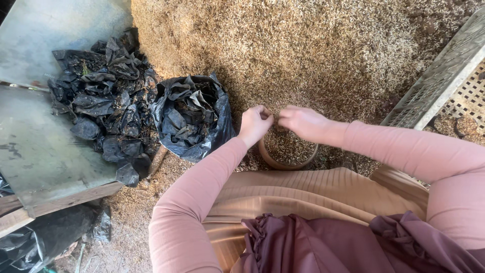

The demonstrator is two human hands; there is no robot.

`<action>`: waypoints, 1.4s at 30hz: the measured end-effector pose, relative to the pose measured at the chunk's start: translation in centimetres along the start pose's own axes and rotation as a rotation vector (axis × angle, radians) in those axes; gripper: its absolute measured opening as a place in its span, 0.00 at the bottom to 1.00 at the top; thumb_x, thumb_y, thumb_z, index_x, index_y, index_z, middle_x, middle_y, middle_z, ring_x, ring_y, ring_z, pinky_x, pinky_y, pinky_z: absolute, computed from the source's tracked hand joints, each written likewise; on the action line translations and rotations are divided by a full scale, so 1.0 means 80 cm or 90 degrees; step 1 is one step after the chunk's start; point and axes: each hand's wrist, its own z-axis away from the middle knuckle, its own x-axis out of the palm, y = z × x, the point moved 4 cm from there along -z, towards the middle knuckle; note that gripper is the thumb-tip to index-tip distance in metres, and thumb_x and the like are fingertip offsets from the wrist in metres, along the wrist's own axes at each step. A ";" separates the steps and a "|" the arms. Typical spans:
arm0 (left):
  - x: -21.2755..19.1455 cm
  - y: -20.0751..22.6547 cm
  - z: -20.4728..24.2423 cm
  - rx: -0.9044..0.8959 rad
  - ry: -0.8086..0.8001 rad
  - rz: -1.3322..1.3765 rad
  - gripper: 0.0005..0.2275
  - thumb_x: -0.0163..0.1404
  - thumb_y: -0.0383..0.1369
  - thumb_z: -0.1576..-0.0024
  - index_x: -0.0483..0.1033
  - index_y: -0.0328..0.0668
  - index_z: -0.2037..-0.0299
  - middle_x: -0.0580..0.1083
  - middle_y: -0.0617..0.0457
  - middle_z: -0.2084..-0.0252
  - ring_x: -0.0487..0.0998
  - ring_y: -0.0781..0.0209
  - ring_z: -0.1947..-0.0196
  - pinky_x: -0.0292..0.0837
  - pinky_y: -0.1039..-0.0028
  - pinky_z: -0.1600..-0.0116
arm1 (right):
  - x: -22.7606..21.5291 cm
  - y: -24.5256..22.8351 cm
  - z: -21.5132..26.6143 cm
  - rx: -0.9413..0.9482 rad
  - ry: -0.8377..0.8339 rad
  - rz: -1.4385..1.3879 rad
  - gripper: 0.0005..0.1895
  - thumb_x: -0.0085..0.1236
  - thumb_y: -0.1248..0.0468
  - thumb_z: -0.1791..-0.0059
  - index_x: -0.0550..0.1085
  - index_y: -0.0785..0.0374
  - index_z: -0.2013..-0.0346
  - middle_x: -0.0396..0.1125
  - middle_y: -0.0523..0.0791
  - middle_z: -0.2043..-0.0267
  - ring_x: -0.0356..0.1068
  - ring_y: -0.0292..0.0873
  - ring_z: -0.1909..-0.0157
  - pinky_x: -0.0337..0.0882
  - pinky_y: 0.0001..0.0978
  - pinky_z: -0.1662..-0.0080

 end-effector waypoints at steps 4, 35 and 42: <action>0.004 0.006 0.004 0.006 -0.013 -0.024 0.06 0.56 0.30 0.48 0.80 0.37 0.65 0.81 0.47 0.66 0.84 0.60 0.66 0.79 0.72 0.55 | 0.011 0.002 0.001 -0.050 0.001 0.019 0.16 0.57 0.75 0.61 0.78 0.66 0.59 0.70 0.45 0.56 0.69 0.47 0.51 0.75 0.37 0.48; -0.030 0.058 0.073 0.651 0.066 -0.517 0.10 0.51 0.28 0.48 0.75 0.40 0.56 0.72 0.52 0.50 0.70 0.56 0.44 0.62 0.66 0.45 | -0.008 0.001 0.013 -0.079 0.096 -0.071 0.12 0.59 0.69 0.55 0.76 0.70 0.57 0.67 0.49 0.55 0.69 0.49 0.51 0.75 0.36 0.50; -0.022 0.046 0.064 0.595 0.043 -0.487 0.05 0.52 0.27 0.49 0.78 0.42 0.65 0.74 0.54 0.57 0.71 0.58 0.46 0.62 0.65 0.44 | 0.011 0.003 -0.004 -0.048 0.000 0.008 0.14 0.58 0.75 0.60 0.77 0.68 0.59 0.69 0.49 0.56 0.69 0.50 0.49 0.76 0.36 0.51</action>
